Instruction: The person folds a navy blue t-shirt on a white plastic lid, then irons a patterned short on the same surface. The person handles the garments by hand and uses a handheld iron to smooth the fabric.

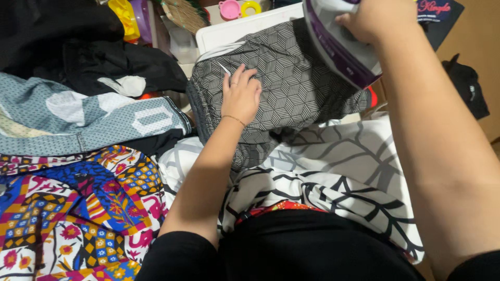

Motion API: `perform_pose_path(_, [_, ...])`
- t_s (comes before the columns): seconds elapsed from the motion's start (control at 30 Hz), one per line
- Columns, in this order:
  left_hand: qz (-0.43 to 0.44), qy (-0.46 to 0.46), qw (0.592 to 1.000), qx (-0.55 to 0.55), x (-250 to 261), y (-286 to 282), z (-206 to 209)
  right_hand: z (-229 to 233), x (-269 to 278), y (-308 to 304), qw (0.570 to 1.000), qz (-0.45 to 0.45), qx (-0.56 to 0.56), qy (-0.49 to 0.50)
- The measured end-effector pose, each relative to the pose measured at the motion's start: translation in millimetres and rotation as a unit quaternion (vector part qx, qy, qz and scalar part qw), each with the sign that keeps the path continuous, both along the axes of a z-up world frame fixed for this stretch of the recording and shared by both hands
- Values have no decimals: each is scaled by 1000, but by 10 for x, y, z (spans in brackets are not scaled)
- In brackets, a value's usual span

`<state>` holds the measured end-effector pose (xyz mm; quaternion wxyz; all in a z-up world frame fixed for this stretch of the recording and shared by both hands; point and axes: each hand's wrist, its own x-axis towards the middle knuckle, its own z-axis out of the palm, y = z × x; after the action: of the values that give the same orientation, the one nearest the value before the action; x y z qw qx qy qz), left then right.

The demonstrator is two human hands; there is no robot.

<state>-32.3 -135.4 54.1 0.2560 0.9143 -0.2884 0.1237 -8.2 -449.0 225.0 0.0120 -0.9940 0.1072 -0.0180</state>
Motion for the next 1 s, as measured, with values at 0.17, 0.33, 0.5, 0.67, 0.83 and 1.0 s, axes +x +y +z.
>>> perform_pose_path(0.17, [-15,-34,999,-35,-24,53,-11,60,-166,-35,1000,0,5,-16])
perform_pose_path(0.33, [-8,-37,998,-41,-56,187,-28,-77,-233,153,999,32,-8,-16])
perform_pose_path(0.5, [-24,7,1000,-15,-55,187,-74,-202,-166,552,999,28,20,18])
perform_pose_path(0.67, [-14,-6,1000,-23,-31,183,-156,-397,-195,867,997,50,21,58])
perform_pose_path(0.83, [-1,-8,1000,-28,-27,155,-202,-398,-131,699,996,-38,41,68])
perform_pose_path(1.0, [3,-6,1000,-28,-51,150,-181,-353,-135,612,995,-52,51,61])
